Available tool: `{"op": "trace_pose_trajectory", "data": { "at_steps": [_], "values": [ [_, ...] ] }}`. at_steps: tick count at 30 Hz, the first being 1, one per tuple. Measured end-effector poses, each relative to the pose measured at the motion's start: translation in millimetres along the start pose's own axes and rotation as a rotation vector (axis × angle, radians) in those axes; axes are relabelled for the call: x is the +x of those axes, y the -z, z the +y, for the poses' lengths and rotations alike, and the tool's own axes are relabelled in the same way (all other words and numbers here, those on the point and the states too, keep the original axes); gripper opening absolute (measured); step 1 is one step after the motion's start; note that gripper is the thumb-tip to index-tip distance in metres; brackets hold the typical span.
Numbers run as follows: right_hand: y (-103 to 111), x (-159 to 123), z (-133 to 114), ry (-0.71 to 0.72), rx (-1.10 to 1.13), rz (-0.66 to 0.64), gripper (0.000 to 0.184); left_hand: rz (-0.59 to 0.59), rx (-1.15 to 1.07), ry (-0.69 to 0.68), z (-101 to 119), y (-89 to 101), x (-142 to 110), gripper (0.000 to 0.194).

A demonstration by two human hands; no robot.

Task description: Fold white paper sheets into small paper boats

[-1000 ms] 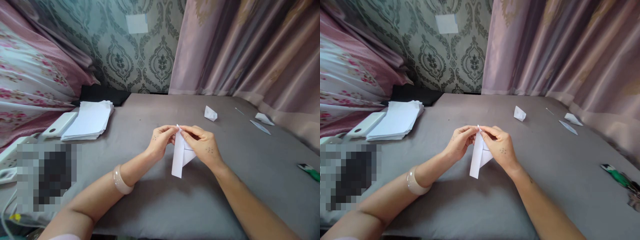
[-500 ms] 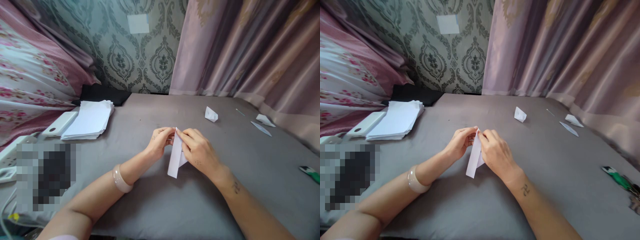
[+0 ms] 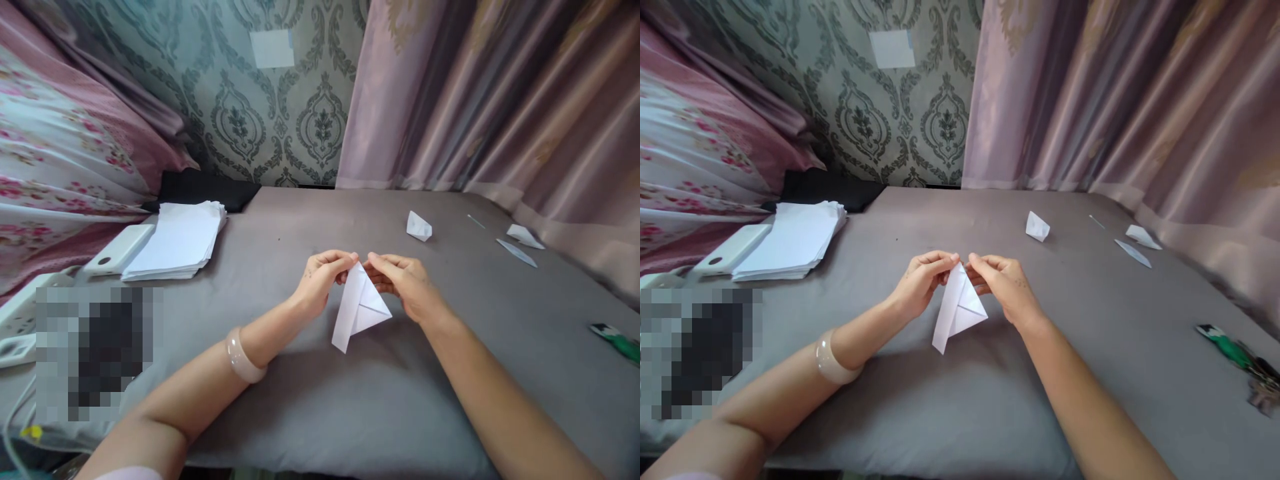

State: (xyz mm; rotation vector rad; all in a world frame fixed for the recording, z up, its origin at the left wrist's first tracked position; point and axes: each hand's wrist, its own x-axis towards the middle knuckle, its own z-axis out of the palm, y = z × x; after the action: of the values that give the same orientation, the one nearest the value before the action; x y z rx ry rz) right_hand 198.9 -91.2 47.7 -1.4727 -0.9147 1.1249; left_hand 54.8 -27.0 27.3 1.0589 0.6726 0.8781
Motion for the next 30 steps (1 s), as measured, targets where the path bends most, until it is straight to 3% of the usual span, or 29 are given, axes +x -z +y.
{"op": "trace_pose_trajectory", "data": {
  "at_steps": [4, 10, 14, 17, 20, 22, 27, 30],
  "values": [
    [-6.4, 0.3, 7.5, 0.019, 0.031, -0.080, 0.034, 0.026, 0.040, -0.086, -3.2, -3.7, -1.4, 0.024],
    [-15.5, 1.3, 18.4, 0.109, 0.006, 0.032, 0.033, 0.117, 0.100, -0.140, -10.9, -5.5, -1.7, 0.028],
    [-20.3, 2.7, 20.0, 0.039, 0.125, 0.042, 0.035, 0.133, 0.208, -0.223, -16.2, -2.2, 0.1, 0.028],
    [-24.2, 2.9, 19.5, -0.038, 0.211, 0.038, 0.036, 0.134, 0.378, -0.363, -22.5, 2.5, 2.3, 0.026],
    [-25.5, 3.1, 18.1, -0.013, 0.196, 0.050, 0.034, 0.134, 0.512, -0.461, -26.6, 5.7, 4.1, 0.025],
    [-22.3, 4.6, 16.5, -0.007, 0.182, 0.045, 0.032, 0.099, 0.506, -0.463, -25.9, 6.4, 5.7, 0.024],
    [-0.3, 15.6, 11.2, -0.126, 0.214, 0.036, 0.023, -0.132, 0.344, -0.289, -20.2, 12.8, 13.1, 0.023],
    [11.3, 22.1, 10.4, -0.215, 0.300, 0.013, 0.014, -0.087, 0.487, -0.484, -20.9, 20.5, 16.8, 0.021]
  ]
}}
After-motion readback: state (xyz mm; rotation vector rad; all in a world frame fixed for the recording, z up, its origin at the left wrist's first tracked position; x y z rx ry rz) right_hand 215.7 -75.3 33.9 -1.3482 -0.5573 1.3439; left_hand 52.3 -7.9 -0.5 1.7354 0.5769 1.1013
